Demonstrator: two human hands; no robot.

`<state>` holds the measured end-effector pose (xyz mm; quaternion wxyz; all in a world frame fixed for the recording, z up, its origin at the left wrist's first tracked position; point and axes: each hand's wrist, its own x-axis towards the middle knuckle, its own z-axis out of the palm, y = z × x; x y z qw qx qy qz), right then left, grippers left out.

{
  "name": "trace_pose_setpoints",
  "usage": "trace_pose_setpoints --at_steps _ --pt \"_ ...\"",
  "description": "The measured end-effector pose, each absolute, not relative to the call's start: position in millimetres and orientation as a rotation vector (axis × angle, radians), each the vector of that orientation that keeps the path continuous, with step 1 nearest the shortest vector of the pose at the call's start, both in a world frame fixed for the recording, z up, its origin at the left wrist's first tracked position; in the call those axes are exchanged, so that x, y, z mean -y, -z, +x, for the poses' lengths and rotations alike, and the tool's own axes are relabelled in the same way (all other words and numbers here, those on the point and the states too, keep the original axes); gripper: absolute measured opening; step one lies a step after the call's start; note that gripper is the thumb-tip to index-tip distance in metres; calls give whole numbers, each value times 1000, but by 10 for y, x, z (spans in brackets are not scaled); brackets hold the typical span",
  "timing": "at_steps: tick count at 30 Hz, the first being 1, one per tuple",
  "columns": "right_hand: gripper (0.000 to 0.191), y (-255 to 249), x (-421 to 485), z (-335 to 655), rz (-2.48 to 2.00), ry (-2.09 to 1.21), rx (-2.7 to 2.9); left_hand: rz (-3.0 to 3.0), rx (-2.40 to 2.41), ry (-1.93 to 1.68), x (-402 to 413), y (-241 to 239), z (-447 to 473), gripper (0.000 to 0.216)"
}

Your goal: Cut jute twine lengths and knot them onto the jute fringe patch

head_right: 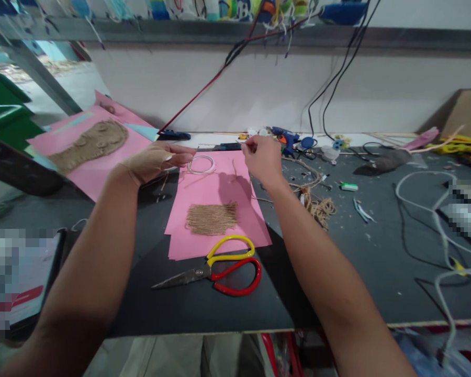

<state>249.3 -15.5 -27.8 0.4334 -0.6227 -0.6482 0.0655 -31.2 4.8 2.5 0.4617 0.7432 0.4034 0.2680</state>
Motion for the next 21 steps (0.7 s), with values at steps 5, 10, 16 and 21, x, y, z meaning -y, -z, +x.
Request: trace_pose_setpoints --at_steps 5,10,16,21 --pt "18 214 210 2291 -1280 -760 1498 1780 -803 -715 57 -97 -218 45" --pt "25 261 280 2072 -1198 -859 1506 1646 -634 -721 97 -95 -78 48" --pt "24 292 302 2023 -1245 -886 1495 1611 -631 -666 33 -15 -42 50" --pt "21 328 311 2011 -1207 -992 1445 1769 -609 -605 32 -27 -115 51"
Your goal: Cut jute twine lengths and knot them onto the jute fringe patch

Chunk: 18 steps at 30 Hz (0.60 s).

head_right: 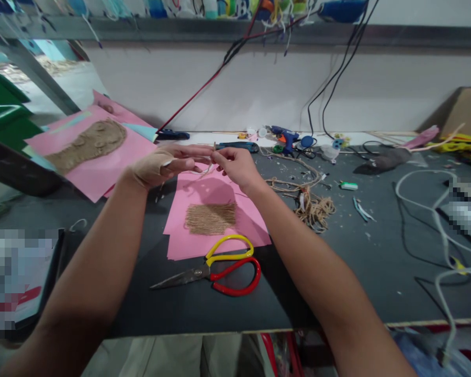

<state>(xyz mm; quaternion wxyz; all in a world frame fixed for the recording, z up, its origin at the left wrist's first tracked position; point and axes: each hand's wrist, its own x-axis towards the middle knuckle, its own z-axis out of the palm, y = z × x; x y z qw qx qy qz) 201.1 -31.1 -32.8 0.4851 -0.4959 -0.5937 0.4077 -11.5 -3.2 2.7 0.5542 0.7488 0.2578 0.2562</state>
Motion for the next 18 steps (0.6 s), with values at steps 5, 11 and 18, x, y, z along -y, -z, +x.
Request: trace_pose_setpoints --at_steps 5,11,18 --pt "19 322 346 2014 -1119 -1283 1399 1866 -558 -549 50 -63 -207 56" --pt "18 300 344 2037 -1179 -1196 1554 1765 -649 -602 40 -6 -233 60" --pt "14 270 373 2034 -1259 -1185 1613 1799 -705 -555 55 -38 -219 58"
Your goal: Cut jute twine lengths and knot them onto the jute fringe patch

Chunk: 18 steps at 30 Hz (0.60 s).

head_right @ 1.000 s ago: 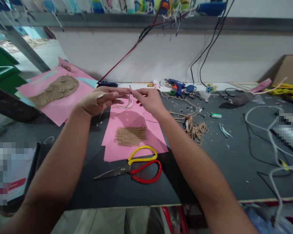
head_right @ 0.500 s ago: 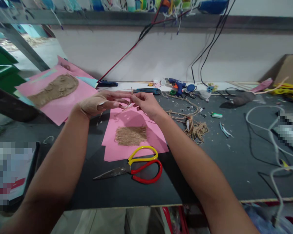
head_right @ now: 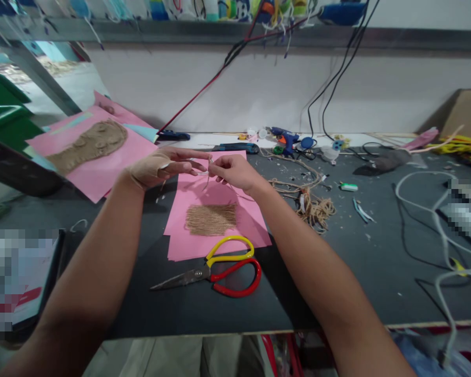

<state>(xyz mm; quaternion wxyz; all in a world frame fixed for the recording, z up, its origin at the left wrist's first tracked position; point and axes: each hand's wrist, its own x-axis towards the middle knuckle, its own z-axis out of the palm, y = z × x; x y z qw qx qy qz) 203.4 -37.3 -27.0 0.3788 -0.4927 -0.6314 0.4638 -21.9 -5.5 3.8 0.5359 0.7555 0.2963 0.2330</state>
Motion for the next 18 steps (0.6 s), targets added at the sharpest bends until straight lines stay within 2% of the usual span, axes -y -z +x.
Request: trace_pose_setpoints --at_steps 6,18 --pt "21 257 392 2031 -1232 -1181 1611 1741 -649 -557 63 -20 -206 57" --pt "20 254 377 2054 -1232 -1250 1560 1678 -607 -545 17 50 -204 55"
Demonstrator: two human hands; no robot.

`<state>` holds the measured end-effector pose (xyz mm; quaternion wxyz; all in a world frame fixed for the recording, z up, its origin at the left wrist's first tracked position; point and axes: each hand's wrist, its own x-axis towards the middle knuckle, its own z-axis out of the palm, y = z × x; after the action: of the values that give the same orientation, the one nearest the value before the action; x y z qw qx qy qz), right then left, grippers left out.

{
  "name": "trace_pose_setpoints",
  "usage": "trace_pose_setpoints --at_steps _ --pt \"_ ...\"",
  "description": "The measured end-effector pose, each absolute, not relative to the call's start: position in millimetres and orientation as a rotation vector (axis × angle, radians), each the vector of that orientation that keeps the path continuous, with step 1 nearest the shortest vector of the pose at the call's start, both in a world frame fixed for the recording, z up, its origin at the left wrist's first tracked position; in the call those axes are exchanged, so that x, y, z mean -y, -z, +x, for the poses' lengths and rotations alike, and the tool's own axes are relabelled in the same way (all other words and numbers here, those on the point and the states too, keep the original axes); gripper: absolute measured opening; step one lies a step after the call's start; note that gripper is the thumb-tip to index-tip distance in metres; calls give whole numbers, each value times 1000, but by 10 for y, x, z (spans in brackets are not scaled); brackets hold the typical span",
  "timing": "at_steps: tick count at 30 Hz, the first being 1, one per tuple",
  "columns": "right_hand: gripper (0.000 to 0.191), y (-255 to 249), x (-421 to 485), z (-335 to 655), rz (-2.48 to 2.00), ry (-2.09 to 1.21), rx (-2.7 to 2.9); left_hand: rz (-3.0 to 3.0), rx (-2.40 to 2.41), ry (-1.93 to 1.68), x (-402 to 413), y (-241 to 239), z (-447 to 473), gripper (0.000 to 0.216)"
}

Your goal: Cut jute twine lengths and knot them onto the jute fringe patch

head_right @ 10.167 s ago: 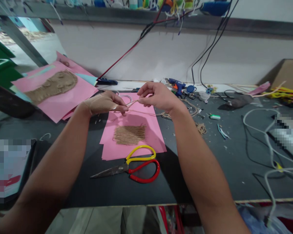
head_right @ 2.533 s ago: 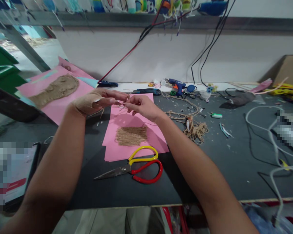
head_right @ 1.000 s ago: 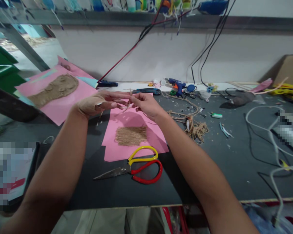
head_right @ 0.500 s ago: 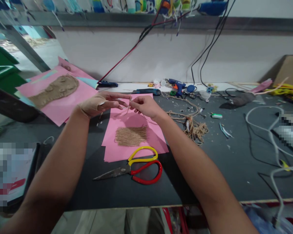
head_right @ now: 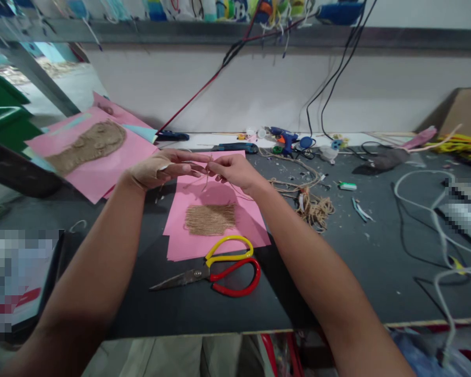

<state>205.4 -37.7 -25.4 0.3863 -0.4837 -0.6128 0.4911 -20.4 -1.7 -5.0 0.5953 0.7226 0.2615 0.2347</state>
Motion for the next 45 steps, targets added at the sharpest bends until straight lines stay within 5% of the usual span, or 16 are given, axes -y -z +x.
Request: trace_pose_setpoints --at_steps 17,45 --pt "36 374 284 2122 -1038 -1501 1363 1753 -548 -582 15 32 -197 56" --pt "29 312 287 2217 -1015 -1533 1299 1752 -500 -539 30 60 -198 49"
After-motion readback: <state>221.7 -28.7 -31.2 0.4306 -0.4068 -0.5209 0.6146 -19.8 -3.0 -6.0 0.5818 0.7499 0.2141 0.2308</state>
